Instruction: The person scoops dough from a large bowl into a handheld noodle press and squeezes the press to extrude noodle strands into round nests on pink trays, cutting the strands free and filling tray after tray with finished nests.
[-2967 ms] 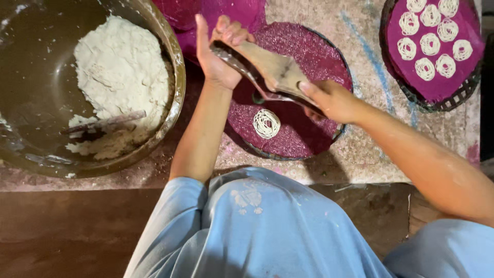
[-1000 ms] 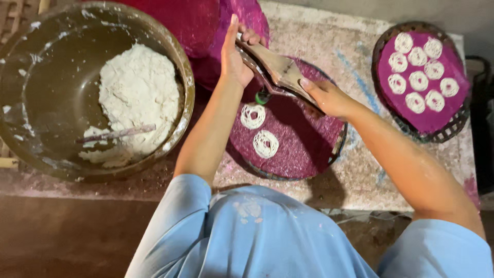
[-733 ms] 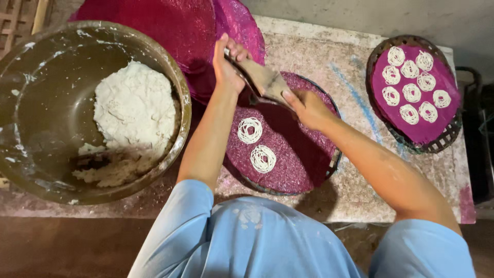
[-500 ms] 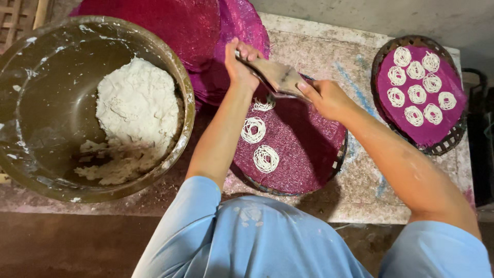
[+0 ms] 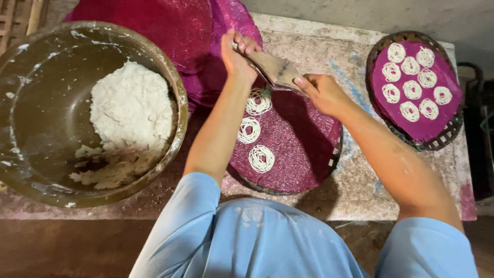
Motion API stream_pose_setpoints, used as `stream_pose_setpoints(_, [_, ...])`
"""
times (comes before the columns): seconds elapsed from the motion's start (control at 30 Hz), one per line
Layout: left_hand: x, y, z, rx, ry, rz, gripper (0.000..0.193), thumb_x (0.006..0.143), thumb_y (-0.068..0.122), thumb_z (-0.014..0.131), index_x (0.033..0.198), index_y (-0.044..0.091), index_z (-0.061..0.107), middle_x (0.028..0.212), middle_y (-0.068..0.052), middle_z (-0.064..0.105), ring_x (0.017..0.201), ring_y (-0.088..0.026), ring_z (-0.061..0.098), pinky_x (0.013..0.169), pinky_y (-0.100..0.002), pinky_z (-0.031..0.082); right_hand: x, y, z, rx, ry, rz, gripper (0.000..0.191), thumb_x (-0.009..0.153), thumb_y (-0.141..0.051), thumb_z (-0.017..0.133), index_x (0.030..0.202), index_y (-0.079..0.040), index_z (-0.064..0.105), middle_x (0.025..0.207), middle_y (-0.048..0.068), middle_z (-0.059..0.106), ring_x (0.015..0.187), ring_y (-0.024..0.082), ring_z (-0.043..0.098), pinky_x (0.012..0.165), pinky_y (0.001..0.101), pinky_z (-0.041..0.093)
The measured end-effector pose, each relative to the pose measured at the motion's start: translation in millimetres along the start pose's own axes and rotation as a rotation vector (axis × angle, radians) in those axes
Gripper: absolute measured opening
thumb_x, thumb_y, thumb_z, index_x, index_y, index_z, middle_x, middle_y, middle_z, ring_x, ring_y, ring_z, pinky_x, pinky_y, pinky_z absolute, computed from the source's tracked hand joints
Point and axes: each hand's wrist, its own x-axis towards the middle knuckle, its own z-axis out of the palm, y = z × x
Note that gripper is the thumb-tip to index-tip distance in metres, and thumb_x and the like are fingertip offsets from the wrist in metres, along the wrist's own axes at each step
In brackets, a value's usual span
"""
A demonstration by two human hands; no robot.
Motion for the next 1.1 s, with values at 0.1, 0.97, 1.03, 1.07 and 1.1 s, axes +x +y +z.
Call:
stream_pose_setpoints(0.1, [-14, 9, 5, 0.087, 0.011, -0.228, 0.052, 0.095, 0.055, 0.032, 0.087, 0.009, 0.057, 0.073, -0.006, 0.054, 0.064, -0.021, 0.054, 0.074, -0.04, 0.05, -9, 3, -1, 0.192, -0.02, 0.075, 0.049, 0.105, -0.048, 0.051, 0.11, -0.003, 0.072, 0.064, 0.003, 0.058, 0.058, 0.013, 0.054, 0.056, 0.0331, 0.046])
stream_pose_setpoints(0.97, [-168, 57, 9, 2.416, -0.717, 0.492, 0.057, 0.088, 0.036, 0.078, 0.124, 0.0, 0.052, 0.112, -0.022, 0.067, 0.102, -0.039, 0.066, 0.084, -0.051, 0.055, -128, -35, 1, 0.462, 0.082, -0.126, 0.044, 0.099, -0.046, 0.066, 0.112, -0.004, 0.061, 0.074, -0.001, 0.057, 0.061, 0.007, 0.052, 0.052, 0.0259, 0.043])
stream_pose_setpoints(1.03, [-191, 76, 28, 1.779, -0.861, 0.114, 0.055, 0.089, 0.03, 0.078, 0.127, 0.0, 0.051, 0.117, -0.022, 0.066, 0.107, -0.036, 0.066, 0.089, -0.048, 0.055, -155, -84, -3, 0.431, 0.009, -0.248, 0.051, 0.096, -0.049, 0.069, 0.12, -0.004, 0.062, 0.084, -0.002, 0.064, 0.07, 0.008, 0.059, 0.057, 0.0257, 0.05])
stream_pose_setpoints(1.07, [-204, 86, 36, 1.637, -0.908, -0.048, 0.053, 0.088, 0.028, 0.077, 0.126, 0.0, 0.053, 0.116, -0.021, 0.067, 0.106, -0.035, 0.066, 0.088, -0.048, 0.056, -168, -110, -5, 0.18, 0.025, -0.333, 0.054, 0.093, -0.053, 0.07, 0.112, -0.003, 0.062, 0.077, 0.002, 0.061, 0.066, 0.014, 0.059, 0.058, 0.03, 0.049])
stream_pose_setpoints(1.1, [-218, 101, 45, 1.472, -0.938, -0.229, 0.052, 0.088, 0.027, 0.077, 0.126, 0.0, 0.054, 0.116, -0.021, 0.067, 0.106, -0.035, 0.066, 0.088, -0.048, 0.056, -180, -137, -7, -0.075, 0.039, -0.411, 0.057, 0.09, -0.057, 0.07, 0.104, -0.003, 0.062, 0.071, 0.006, 0.058, 0.063, 0.021, 0.059, 0.059, 0.0342, 0.048])
